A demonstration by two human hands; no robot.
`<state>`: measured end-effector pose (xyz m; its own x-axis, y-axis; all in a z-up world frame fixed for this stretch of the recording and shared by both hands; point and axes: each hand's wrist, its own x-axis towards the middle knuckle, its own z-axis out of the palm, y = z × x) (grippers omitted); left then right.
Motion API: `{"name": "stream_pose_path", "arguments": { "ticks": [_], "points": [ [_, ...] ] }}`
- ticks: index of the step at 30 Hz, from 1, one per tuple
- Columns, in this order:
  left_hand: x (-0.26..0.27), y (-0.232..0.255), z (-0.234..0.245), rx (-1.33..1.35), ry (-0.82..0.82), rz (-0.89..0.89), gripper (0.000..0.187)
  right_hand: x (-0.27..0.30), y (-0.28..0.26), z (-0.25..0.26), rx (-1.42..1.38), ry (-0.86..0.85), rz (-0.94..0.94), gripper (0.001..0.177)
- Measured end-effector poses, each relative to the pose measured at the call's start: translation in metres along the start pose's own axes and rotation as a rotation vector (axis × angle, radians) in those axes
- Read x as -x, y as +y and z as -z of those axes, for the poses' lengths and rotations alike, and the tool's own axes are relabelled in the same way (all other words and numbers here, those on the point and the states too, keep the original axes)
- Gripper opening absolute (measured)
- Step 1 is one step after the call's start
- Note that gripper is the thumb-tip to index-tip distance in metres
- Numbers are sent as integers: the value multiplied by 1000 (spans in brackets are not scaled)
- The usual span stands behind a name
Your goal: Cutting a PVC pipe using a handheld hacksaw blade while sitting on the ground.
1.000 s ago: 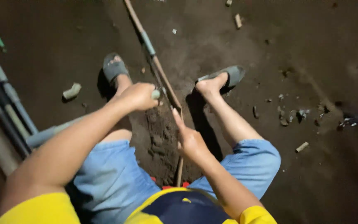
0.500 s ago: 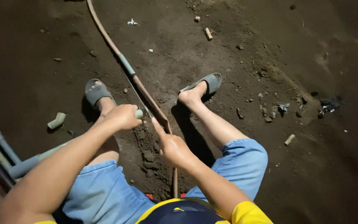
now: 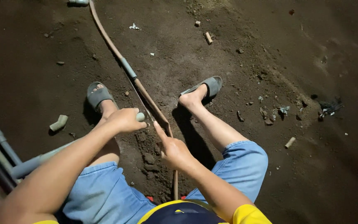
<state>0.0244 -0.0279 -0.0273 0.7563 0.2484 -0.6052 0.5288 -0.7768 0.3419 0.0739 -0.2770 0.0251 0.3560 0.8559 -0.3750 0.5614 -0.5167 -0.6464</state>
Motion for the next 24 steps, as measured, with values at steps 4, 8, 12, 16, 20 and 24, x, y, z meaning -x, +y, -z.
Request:
{"name": "stream_pose_path", "arguments": {
  "ticks": [4,8,12,16,20,24],
  "points": [
    [-10,-7,-6,32,4,-56,67,-2,1,-2,-22,17,-14,82],
    [-13,-6,-11,-1,34,-103,60,-2,-2,1,-15,-14,-37,85],
    [-17,-17,3,-111,91,-16,60,9,-26,12,42,-75,-61,96],
    [-30,-42,-11,-242,64,119,66,23,-12,-11,58,-151,-85,103],
    [3,-12,11,-21,87,79,50,15,-13,6,67,-74,-67,98],
    [-1,-19,16,30,89,107,54,25,-13,4,40,-52,-53,101]
  ]
}}
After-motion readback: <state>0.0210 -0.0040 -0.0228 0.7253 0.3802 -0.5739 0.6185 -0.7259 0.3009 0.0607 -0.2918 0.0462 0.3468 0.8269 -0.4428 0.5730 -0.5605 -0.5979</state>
